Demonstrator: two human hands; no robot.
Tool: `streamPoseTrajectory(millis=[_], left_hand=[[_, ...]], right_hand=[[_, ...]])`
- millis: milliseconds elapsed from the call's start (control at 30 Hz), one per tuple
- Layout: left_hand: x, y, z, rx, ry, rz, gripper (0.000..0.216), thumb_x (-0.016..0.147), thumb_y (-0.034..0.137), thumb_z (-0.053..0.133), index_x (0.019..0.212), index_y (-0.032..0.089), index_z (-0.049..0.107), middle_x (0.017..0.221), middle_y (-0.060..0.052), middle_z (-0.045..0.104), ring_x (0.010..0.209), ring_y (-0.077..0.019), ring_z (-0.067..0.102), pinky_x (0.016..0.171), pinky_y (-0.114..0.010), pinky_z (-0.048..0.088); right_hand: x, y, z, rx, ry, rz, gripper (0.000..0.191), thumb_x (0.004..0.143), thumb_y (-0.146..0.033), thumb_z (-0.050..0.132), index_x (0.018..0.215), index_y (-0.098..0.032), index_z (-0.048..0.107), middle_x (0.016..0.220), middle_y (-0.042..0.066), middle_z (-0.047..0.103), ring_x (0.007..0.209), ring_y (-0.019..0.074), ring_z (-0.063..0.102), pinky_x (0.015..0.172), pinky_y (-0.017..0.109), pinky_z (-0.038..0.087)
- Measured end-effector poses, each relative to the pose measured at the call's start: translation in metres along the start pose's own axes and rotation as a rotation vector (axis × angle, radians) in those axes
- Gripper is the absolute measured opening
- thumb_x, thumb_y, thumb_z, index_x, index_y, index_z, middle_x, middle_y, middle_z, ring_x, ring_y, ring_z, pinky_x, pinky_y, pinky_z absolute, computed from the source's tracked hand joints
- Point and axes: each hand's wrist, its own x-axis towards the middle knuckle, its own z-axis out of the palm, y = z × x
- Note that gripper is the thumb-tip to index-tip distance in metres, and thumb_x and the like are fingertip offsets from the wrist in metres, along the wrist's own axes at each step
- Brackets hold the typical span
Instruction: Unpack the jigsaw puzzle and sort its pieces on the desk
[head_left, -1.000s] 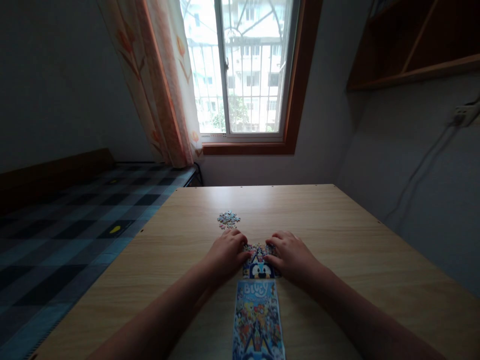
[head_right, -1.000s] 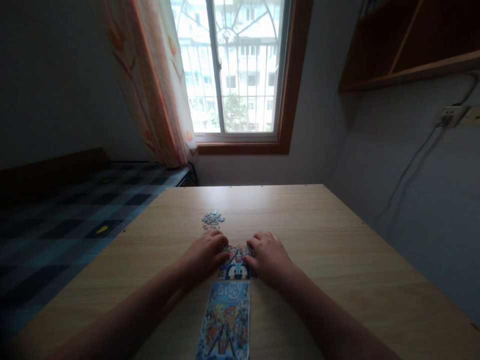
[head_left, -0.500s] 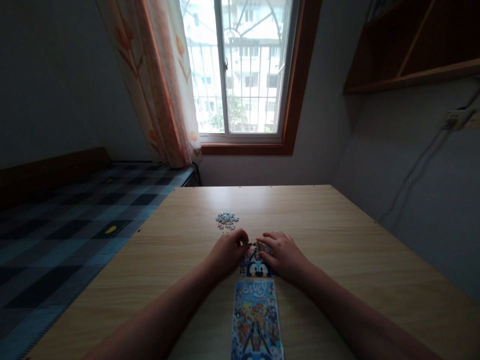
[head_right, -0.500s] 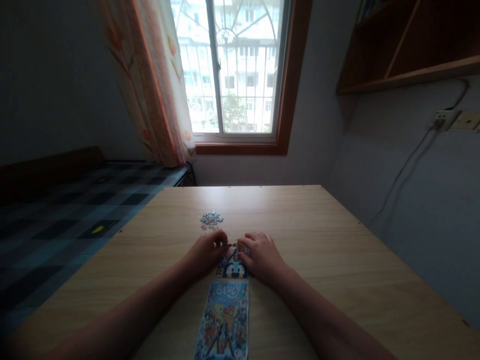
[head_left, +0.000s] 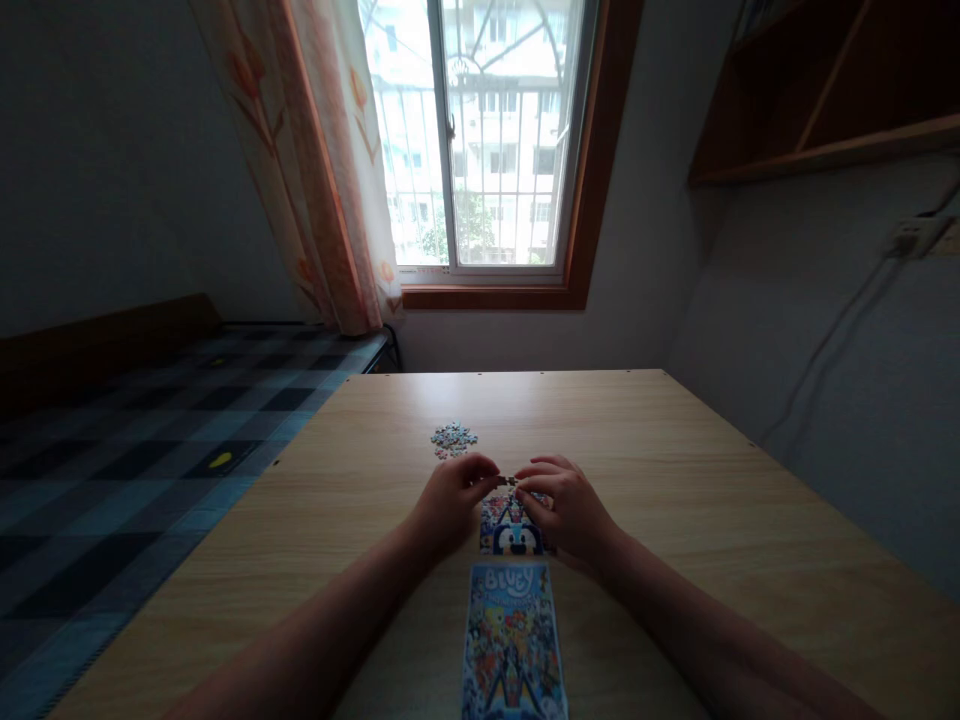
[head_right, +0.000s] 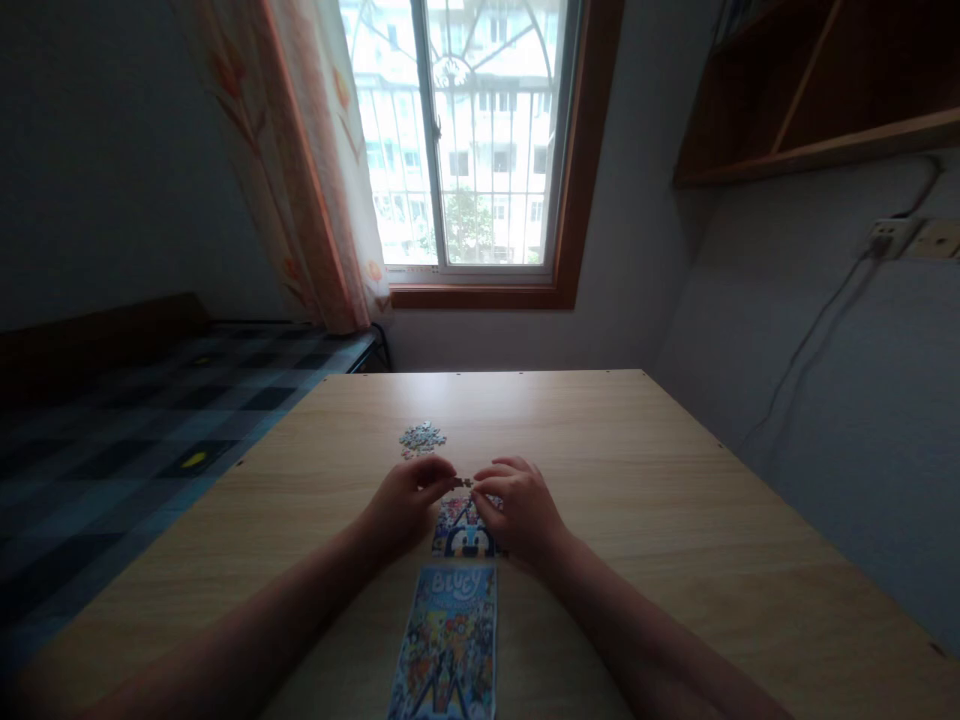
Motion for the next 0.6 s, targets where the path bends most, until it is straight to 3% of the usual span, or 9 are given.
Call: streamPoseTrajectory(millis=[267, 400, 600], left_hand=[[-0.004, 0.004, 0.004, -0.073, -0.025, 0.000, 0.008, 0.076, 0.023, 0.067, 0.078, 0.015, 0.067, 0.074, -0.003, 0.069, 0.070, -0.0147, 0.060, 0.066, -0.026, 0.048], [-0.008, 0.010, 0.008, -0.080, -0.049, -0.018, 0.006, 0.075, 0.021, 0.066, 0.077, 0.015, 0.067, 0.071, -0.001, 0.066, 0.067, -0.0128, 0.057, 0.063, -0.024, 0.045], [0.001, 0.001, -0.003, -0.112, -0.056, -0.036, 0.015, 0.076, 0.029, 0.067, 0.084, 0.016, 0.067, 0.078, -0.003, 0.071, 0.076, -0.0167, 0.064, 0.074, -0.030, 0.052]], right_hand=[[-0.001, -0.007, -0.002, -0.032, 0.025, 0.046, 0.011, 0.086, -0.034, 0.069, 0.087, -0.023, 0.068, 0.091, 0.005, 0.072, 0.094, 0.0233, 0.060, 0.087, 0.038, 0.042], [-0.001, -0.006, 0.000, 0.002, 0.030, 0.037, 0.006, 0.089, -0.029, 0.066, 0.090, -0.023, 0.068, 0.090, 0.004, 0.072, 0.092, 0.0223, 0.060, 0.084, 0.035, 0.043], [0.001, -0.001, -0.002, 0.046, 0.054, 0.008, 0.011, 0.091, -0.027, 0.063, 0.084, -0.023, 0.069, 0.082, 0.004, 0.072, 0.086, 0.0210, 0.060, 0.082, 0.033, 0.043]])
